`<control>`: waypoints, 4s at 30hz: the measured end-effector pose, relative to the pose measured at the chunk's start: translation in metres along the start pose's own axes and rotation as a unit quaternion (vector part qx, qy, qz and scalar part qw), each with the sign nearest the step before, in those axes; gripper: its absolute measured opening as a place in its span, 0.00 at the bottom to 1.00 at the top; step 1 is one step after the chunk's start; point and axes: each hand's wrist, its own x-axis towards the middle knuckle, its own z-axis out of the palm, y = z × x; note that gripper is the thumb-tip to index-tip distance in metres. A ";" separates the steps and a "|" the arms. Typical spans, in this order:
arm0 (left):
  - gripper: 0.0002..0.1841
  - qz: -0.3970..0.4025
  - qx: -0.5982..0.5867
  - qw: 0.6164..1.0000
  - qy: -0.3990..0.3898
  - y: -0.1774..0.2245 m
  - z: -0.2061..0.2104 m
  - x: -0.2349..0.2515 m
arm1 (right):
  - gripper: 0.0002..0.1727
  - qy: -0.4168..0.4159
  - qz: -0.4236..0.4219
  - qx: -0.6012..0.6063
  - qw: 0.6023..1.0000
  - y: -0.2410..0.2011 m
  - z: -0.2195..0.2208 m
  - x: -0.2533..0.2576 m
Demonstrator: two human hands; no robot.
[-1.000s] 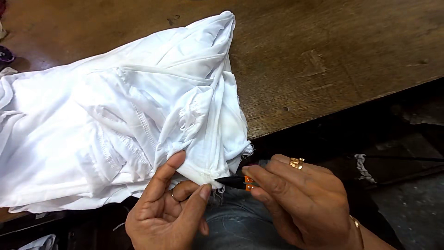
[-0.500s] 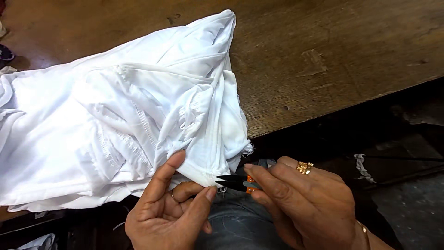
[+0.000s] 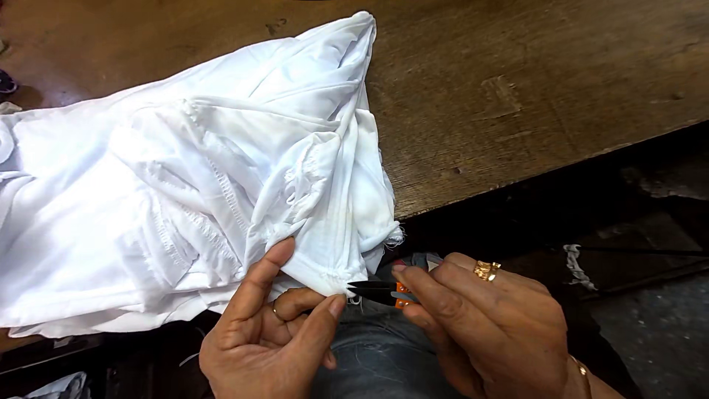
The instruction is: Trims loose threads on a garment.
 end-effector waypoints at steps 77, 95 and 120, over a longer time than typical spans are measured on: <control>0.35 0.041 -0.006 0.999 0.006 -0.006 -0.003 0.003 | 0.13 -0.056 0.044 0.312 0.947 -0.011 0.022 0.005; 0.36 0.160 0.129 0.979 0.007 -0.001 0.003 0.002 | 0.21 0.005 0.042 0.114 0.993 -0.002 0.007 0.022; 0.25 0.229 0.236 0.942 -0.063 0.023 -0.005 0.031 | 0.09 0.077 0.177 0.473 0.859 -0.015 0.042 0.052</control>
